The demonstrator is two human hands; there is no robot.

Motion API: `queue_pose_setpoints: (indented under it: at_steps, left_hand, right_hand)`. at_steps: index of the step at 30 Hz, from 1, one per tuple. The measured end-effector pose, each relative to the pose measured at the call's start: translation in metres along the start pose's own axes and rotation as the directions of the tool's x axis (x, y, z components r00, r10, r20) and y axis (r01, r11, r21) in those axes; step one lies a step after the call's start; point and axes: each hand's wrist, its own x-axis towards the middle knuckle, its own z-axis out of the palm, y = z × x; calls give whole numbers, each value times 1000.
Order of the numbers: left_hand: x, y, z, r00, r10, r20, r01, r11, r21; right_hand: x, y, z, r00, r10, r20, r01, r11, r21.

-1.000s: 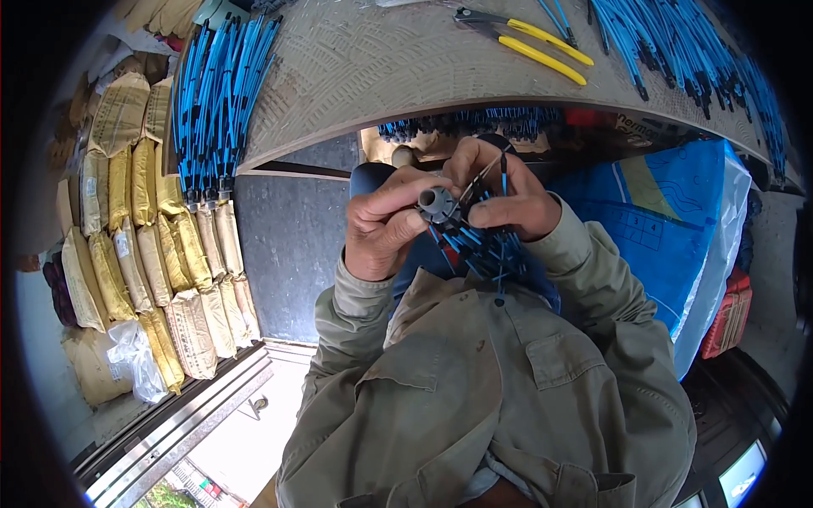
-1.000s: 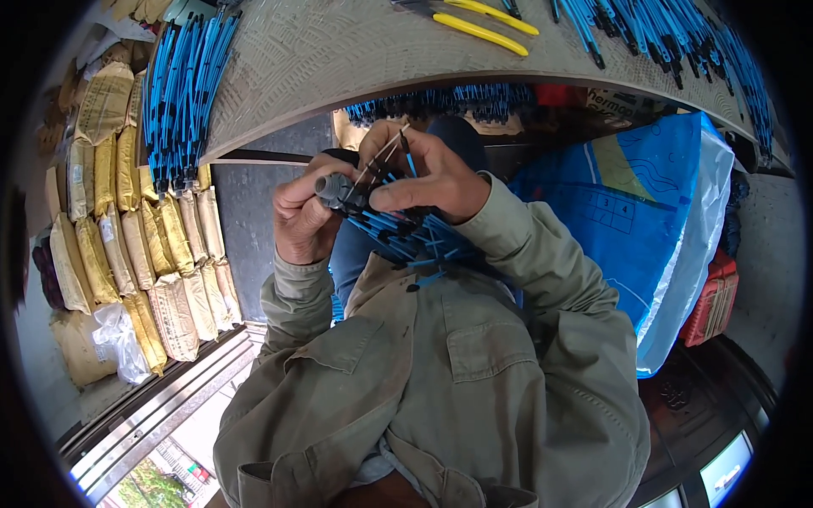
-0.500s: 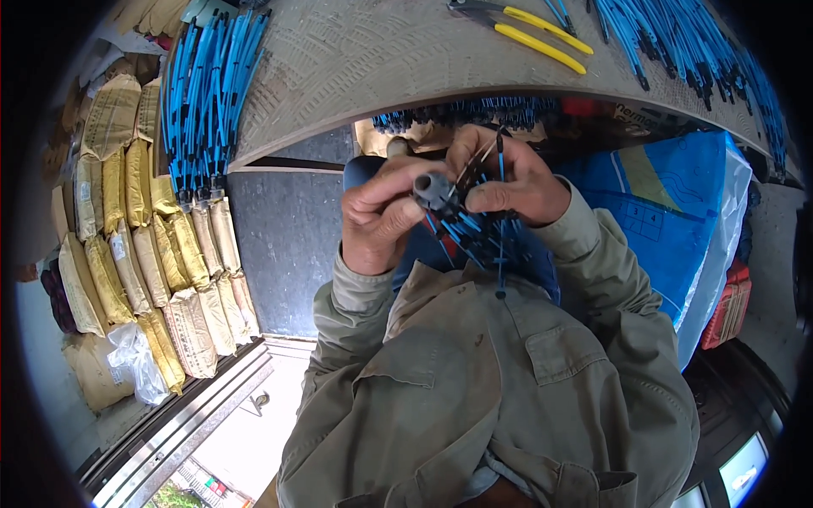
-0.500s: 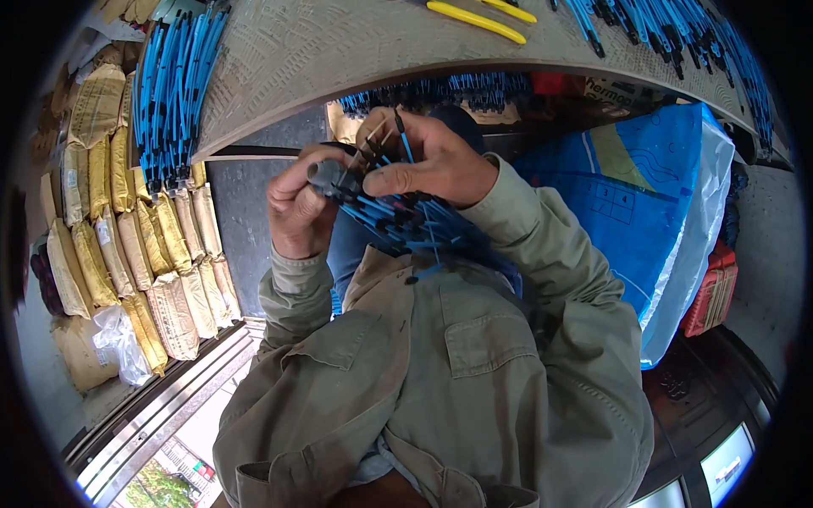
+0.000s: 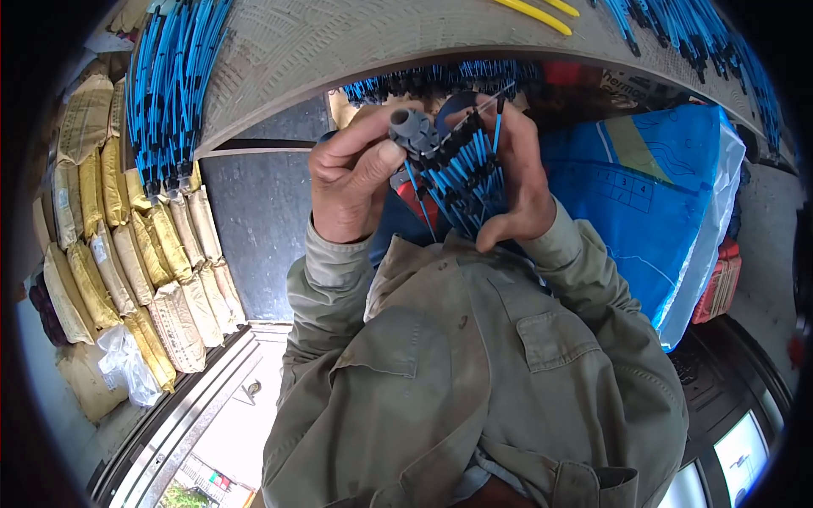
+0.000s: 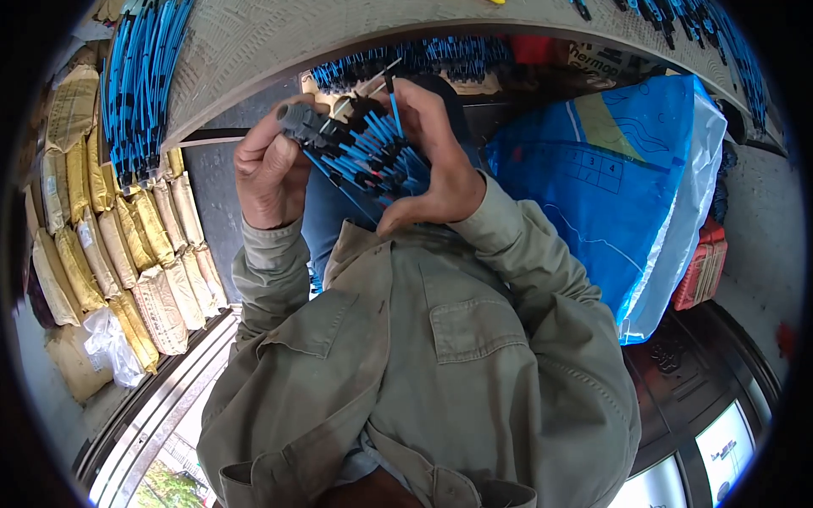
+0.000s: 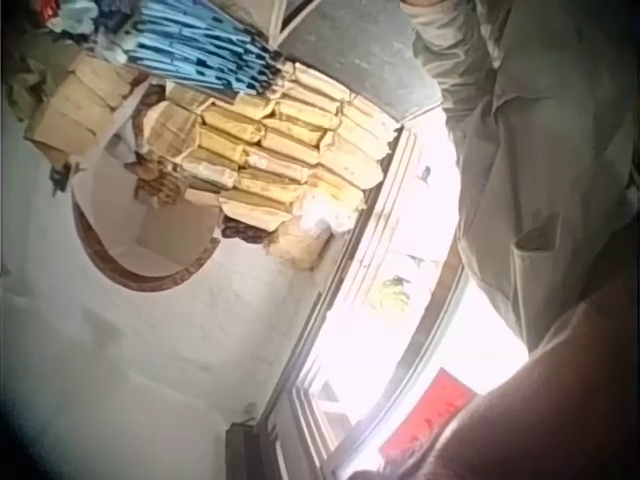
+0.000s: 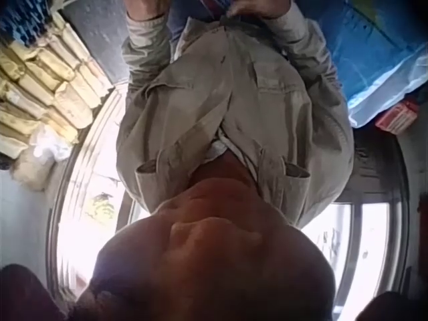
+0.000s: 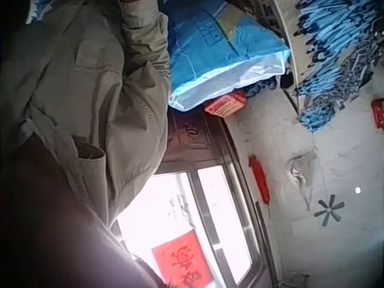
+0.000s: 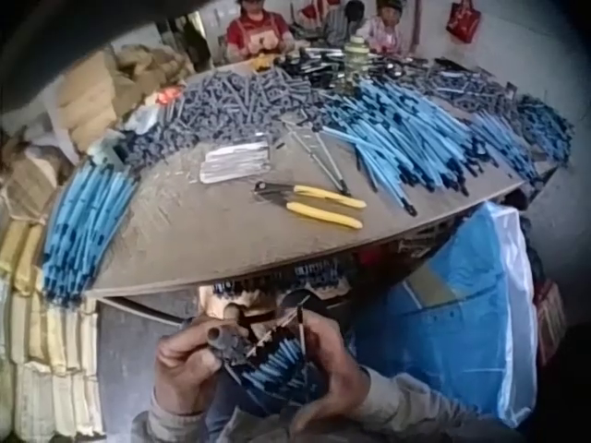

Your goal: The person assembles bundles of wires into a cylindrical mechanical housing using pliers.

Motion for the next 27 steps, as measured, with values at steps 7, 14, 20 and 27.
queue_pose_setpoints:
  at_steps: [7,14,20,27]
  left_hand:
    - [5,1,1,999,-38,-30,37,999,-27]
    - [5,-13,9,996,65,55,-61,996,-65]
    - [9,-24,13,976,143,163,-107,971,-213]
    - [7,-29,9,984,125,125,-95,970,-225]
  right_hand:
    - [-16,7,9,945,-311,-104,216,828,-517]
    - [-16,4,17,962,-224,-158,92,805,-586]
    - [-13,8,21,967,-186,-176,87,885,-458]
    - [-8,9,16,962,-252,-106,163,839,-520]
